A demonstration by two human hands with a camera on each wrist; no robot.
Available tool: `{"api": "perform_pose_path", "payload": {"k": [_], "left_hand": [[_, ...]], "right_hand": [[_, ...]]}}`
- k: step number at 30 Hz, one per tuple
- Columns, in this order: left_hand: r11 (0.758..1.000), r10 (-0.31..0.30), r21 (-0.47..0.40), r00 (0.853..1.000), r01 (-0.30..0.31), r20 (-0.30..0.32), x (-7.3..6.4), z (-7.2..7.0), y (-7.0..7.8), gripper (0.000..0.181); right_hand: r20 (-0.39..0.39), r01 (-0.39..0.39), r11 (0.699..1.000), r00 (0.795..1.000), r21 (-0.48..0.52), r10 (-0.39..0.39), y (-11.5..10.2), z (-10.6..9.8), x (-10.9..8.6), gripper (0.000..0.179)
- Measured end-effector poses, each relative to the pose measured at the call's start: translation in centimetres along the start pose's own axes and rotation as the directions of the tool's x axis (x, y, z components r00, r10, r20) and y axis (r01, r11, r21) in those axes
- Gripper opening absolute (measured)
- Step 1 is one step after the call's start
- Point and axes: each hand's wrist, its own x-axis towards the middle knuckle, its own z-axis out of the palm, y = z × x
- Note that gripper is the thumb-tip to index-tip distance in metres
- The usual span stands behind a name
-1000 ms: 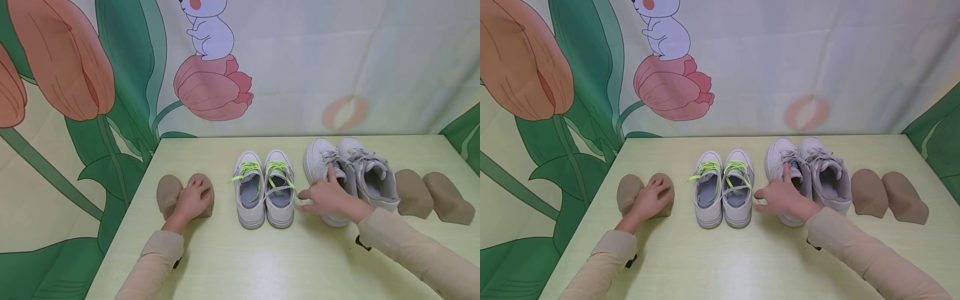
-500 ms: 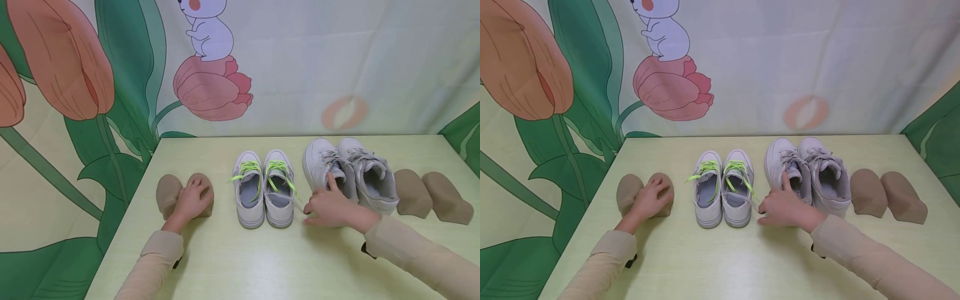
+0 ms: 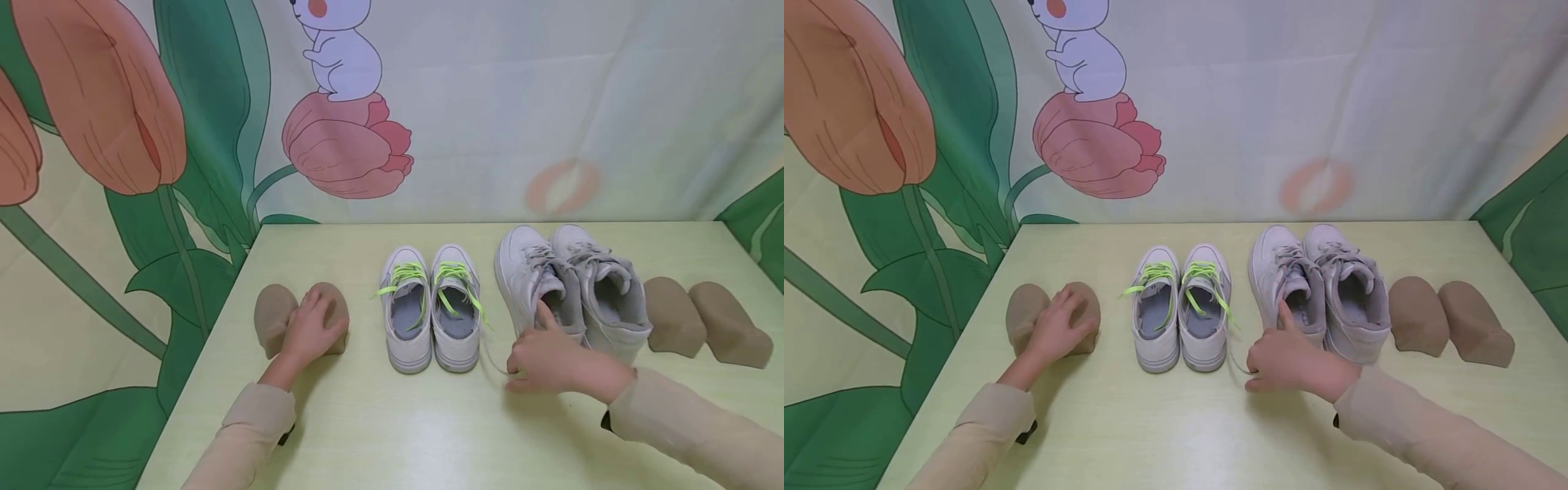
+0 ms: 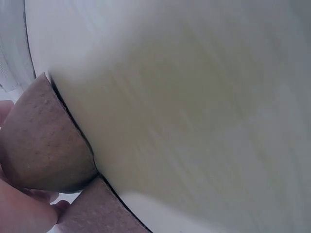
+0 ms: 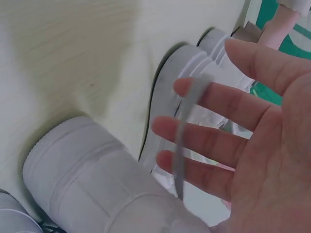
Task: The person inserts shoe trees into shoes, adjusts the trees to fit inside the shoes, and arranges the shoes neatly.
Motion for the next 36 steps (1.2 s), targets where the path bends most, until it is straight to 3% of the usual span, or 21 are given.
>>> {"api": "perform_pose_path", "payload": {"k": [7, 12, 22, 36], "left_hand": [[0.997, -0.021, -0.072, 1.000, 0.020, -0.003, -0.5, 0.1, 0.0, 0.069], [0.994, -0.040, -0.106, 0.999, 0.039, -0.008, -0.8, 0.2, 0.1, 0.076], [0.985, -0.061, -0.161, 0.998, 0.063, 0.015, -1.1, 0.5, -0.3, 0.086], [0.984, -0.039, -0.174, 0.999, 0.039, 0.004, -1.4, 0.5, -0.4, 0.080]], "right_hand": [[0.039, 0.029, 0.999, 0.999, 0.019, -0.030, -0.7, -0.1, -0.6, 0.016], [0.014, 0.089, 0.995, 0.996, 0.042, -0.090, -0.5, -0.3, -0.2, 0.015], [-0.168, 0.174, 0.973, 0.975, 0.152, -0.148, 0.3, -1.3, 1.8, 0.025], [-0.275, 0.191, 0.967, 0.951, 0.167, -0.141, 0.6, -3.2, 4.4, 0.022]]}}
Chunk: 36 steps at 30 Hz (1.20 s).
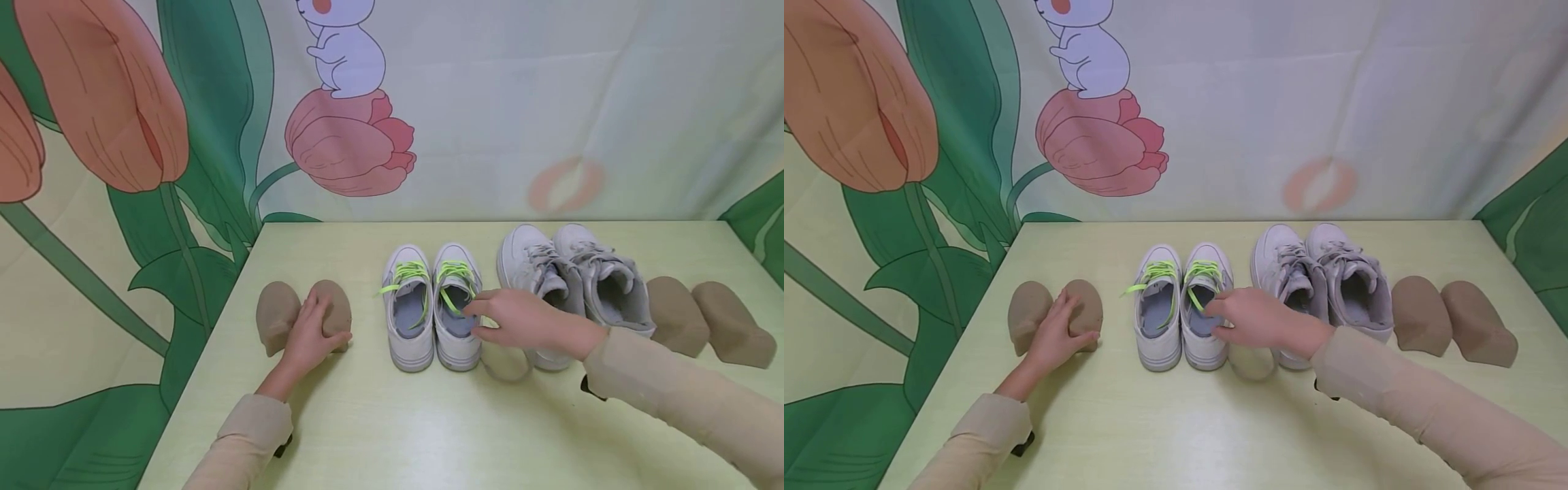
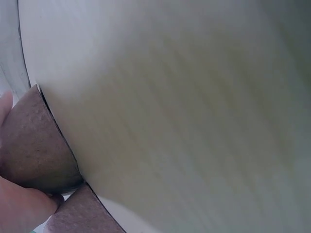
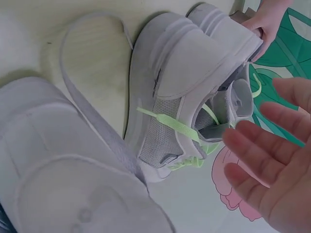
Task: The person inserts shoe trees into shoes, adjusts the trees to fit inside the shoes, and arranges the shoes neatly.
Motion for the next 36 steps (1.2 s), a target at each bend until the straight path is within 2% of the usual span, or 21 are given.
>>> {"api": "perform_pose_path", "payload": {"k": [7, 16, 22, 36], "left_hand": [[1.000, -0.015, -0.019, 1.000, 0.015, 0.009, -0.1, 0.1, -0.2, 0.084], [0.999, -0.022, -0.028, 0.999, 0.022, 0.027, 0.0, 0.0, -0.5, 0.086], [0.998, -0.044, -0.035, 0.996, 0.047, 0.075, -0.1, -0.3, -0.3, 0.087], [0.999, -0.016, -0.045, 0.984, 0.025, 0.178, 0.0, -1.1, -0.4, 0.087]], "right_hand": [[-0.049, 0.016, 0.998, 0.999, -0.065, -0.019, 0.3, 0.4, 1.3, 0.028], [0.025, -0.034, 0.993, 0.999, -0.109, 0.037, 0.2, 0.1, 2.5, 0.047], [0.033, -0.046, 0.993, 0.998, -0.108, 0.050, 0.8, 0.5, 3.1, 0.053], [0.030, -0.095, 0.989, 0.995, -0.111, 0.099, 2.0, 1.6, 4.0, 0.053]]}}
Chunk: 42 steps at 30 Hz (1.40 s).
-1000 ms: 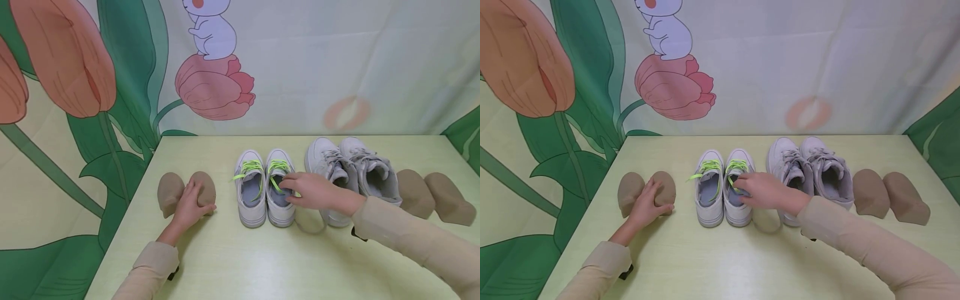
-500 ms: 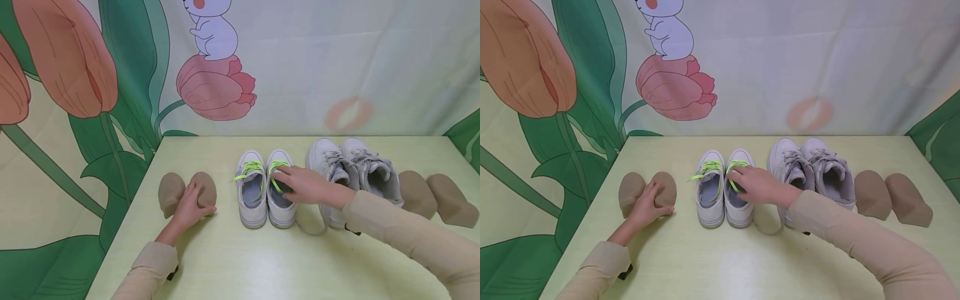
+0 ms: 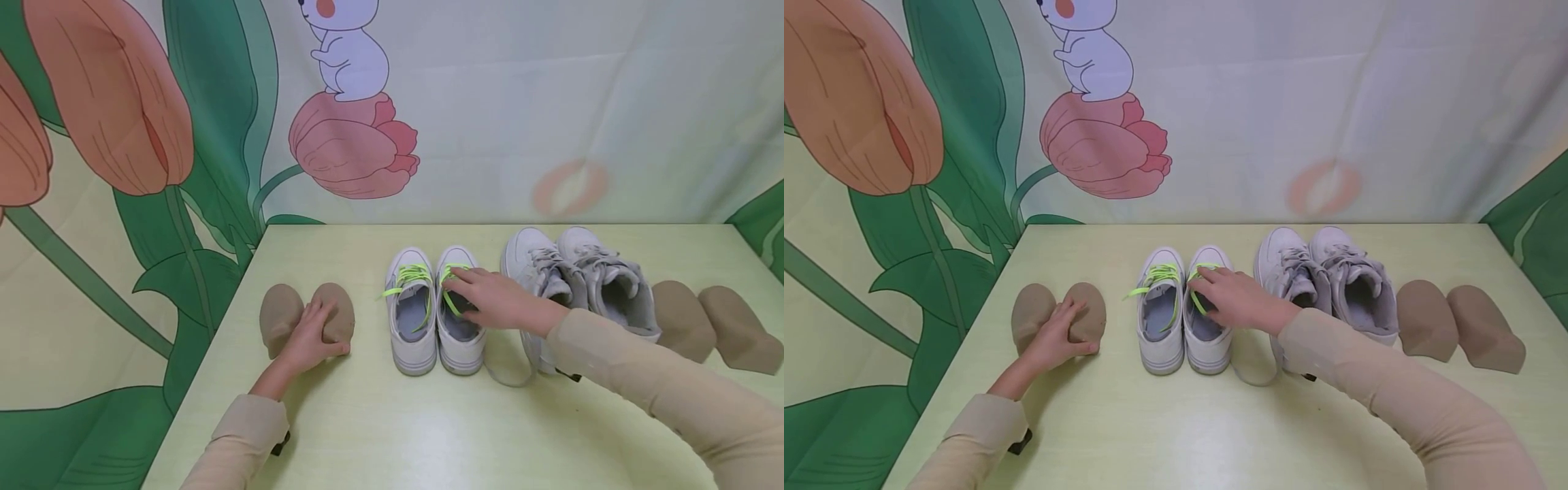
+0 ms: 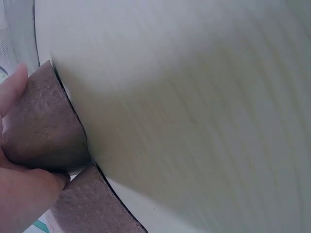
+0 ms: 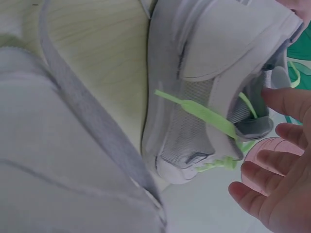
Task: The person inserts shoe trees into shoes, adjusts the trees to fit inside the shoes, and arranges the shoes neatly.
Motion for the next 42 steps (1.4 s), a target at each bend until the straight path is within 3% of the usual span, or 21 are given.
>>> {"api": "perform_pose_path", "payload": {"k": [29, 42], "left_hand": [[1.000, -0.001, 0.020, 1.000, 0.001, -0.021, 0.1, 0.0, 0.2, 0.084], [1.000, -0.010, 0.020, 1.000, 0.010, -0.028, 0.0, 0.1, 0.2, 0.084]], "right_hand": [[0.052, -0.127, 0.992, 0.991, 0.016, 0.126, 1.5, 2.3, 2.1, 0.064], [0.016, -0.113, 0.993, 0.993, 0.019, 0.113, 1.9, 3.1, 2.6, 0.066]]}}
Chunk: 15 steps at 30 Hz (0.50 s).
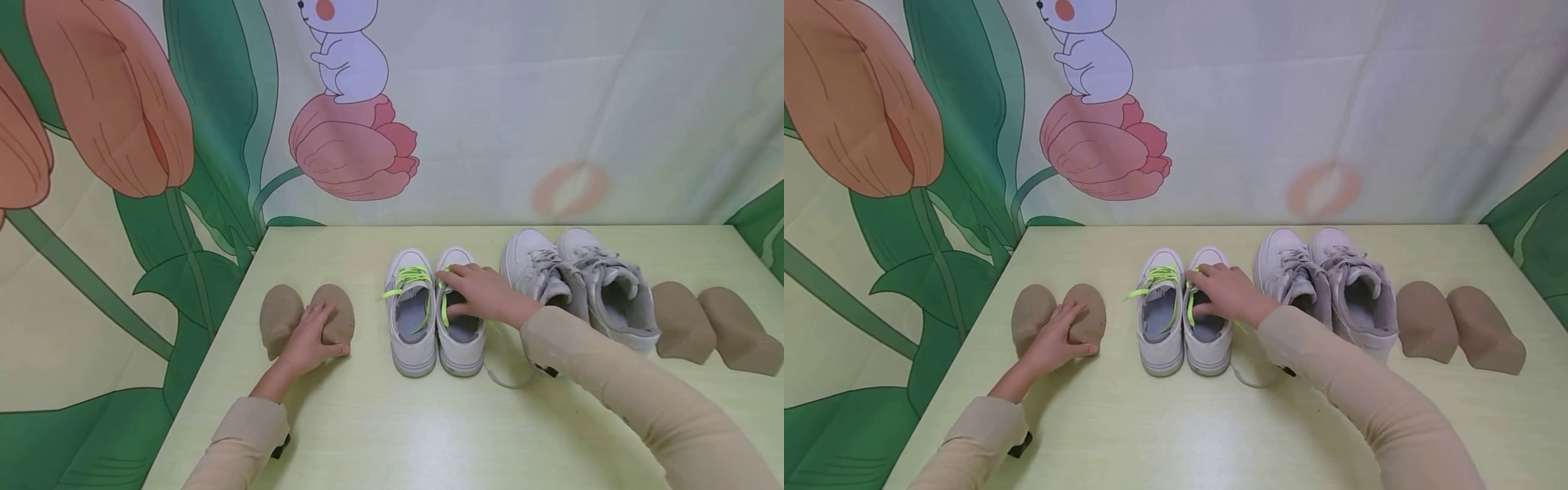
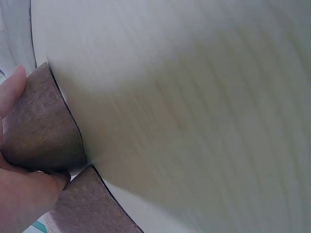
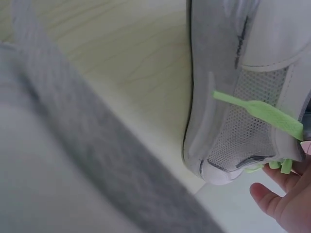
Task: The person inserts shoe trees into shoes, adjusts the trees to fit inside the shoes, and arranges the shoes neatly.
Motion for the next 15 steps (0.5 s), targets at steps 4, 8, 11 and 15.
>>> {"api": "perform_pose_path", "payload": {"k": [4, 8, 11, 15], "left_hand": [[1.000, -0.012, 0.000, 1.000, 0.012, -0.004, -0.07, 0.06, -0.01, 0.084], [1.000, -0.008, 0.006, 1.000, 0.008, -0.013, -0.05, 0.12, -0.08, 0.083], [1.000, -0.005, 0.005, 1.000, 0.005, -0.016, -0.06, 0.15, -0.09, 0.083], [1.000, 0.001, 0.004, 1.000, -0.001, -0.021, -0.09, 0.17, -0.09, 0.083]], "right_hand": [[-0.021, 0.012, 1.000, 1.000, -0.010, -0.012, 0.12, 0.37, 0.16, 0.058], [-0.044, 0.015, 1.000, 0.999, 0.001, -0.015, 0.14, 0.57, 0.26, 0.048], [-0.051, 0.014, 1.000, 0.999, 0.006, -0.013, 0.13, 0.62, 0.36, 0.041], [-0.051, 0.017, 1.000, 0.999, 0.007, -0.017, -0.08, 0.54, 0.49, 0.037]]}}
